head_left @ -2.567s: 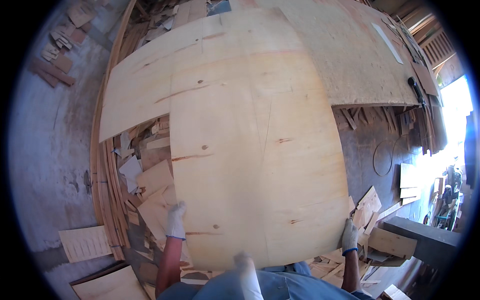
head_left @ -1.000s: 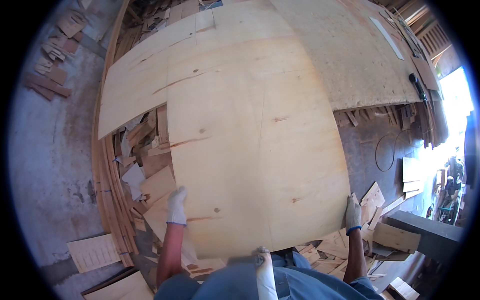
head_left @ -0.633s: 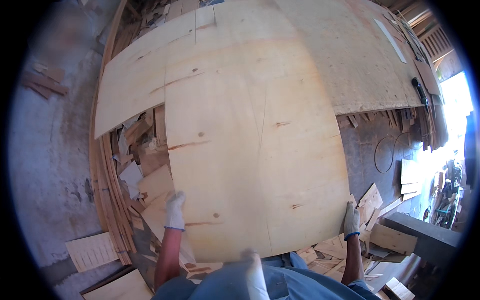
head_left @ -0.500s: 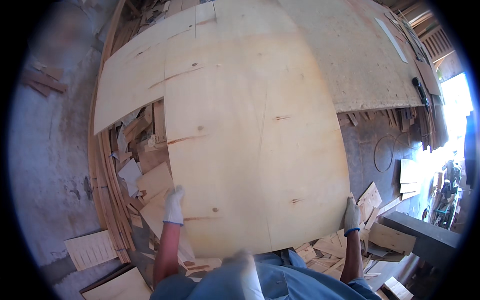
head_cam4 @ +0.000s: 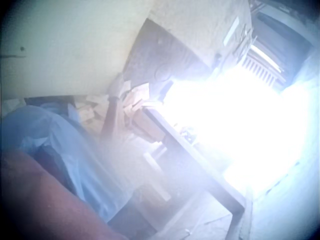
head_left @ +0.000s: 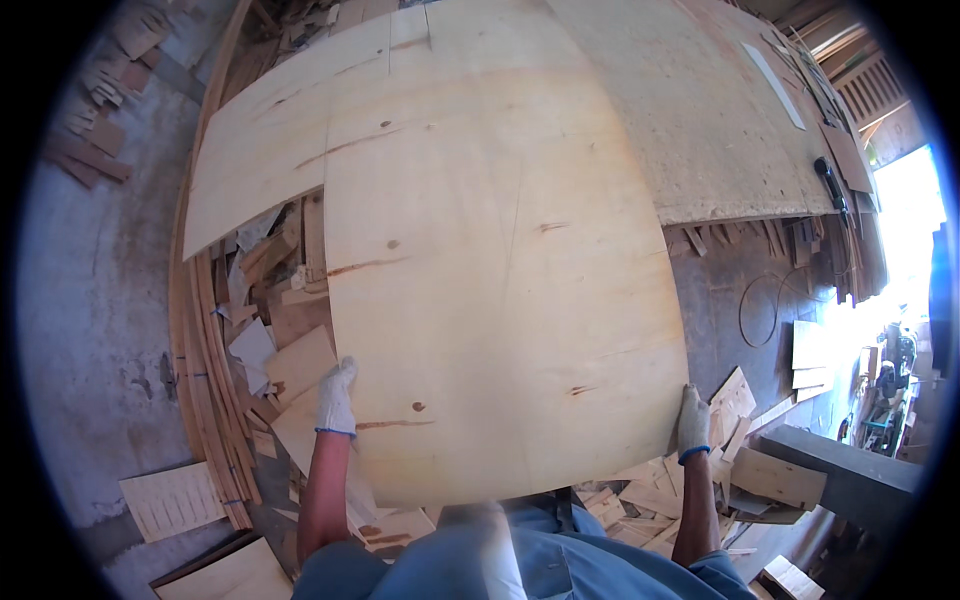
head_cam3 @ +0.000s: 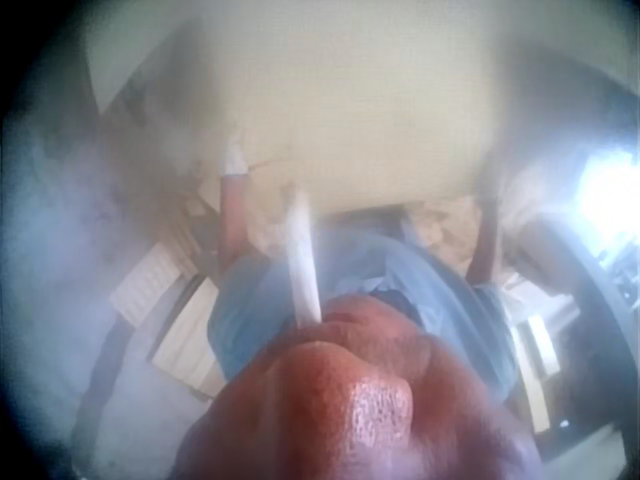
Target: The person repeatedly lifts, flips, and repositions large wooden panels on a workbench in a workshop. The person uses both hands to move the panels and briefly uses a nail gun to fasten one panel.
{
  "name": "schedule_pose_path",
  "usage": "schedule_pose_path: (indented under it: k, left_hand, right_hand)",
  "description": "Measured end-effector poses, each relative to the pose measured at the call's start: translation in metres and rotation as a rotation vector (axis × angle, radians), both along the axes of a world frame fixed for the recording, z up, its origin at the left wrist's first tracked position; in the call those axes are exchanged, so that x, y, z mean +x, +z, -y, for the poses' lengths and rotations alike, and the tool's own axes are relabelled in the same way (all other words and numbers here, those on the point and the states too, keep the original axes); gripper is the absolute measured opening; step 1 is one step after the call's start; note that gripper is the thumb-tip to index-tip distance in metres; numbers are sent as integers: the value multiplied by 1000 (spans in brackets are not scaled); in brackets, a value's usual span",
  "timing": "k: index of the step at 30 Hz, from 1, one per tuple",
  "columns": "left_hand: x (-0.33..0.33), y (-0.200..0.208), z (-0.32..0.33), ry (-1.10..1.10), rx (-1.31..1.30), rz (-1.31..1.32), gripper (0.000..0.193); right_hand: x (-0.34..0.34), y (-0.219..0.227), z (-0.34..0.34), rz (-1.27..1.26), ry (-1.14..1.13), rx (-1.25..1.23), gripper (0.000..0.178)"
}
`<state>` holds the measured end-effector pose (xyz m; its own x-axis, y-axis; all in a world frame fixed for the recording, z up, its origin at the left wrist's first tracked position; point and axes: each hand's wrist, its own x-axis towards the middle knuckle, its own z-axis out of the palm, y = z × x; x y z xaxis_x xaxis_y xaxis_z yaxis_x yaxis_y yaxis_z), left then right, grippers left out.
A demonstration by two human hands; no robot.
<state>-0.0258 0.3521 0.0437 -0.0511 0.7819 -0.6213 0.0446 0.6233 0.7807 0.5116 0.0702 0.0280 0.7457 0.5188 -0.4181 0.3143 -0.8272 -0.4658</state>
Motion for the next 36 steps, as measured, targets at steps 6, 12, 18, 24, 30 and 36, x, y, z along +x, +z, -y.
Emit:
schedule_pose_path:
  k: [6, 12, 18, 24, 30, 36]
  left_hand:
    - [1, -6, -6, 6, -3, 67, 44]
    - [4, 7, -1, 38, 21, 61, 46]
    - [6, 16, -1, -6, 37, 89, 48]
    - [-22, -10, 38, 80, 60, 43, 43]
    - [-23, -13, 39, 45, -3, 22, 42]
    - [4, -3, 4, 46, 60, 75, 44]
  right_hand:
    - [19, -26, 12, 69, 6, 80, 66]
    - [2, 11, -5, -76, -86, 136, 66]
    - [9, 9, 11, 18, 51, 170, 65]
    - [-10, 13, 41, 34, 13, 148, 64]
    - [-6, 16, 45, -3, -31, 93, 65]
    - [27, -35, 34, 110, 97, 153, 66]
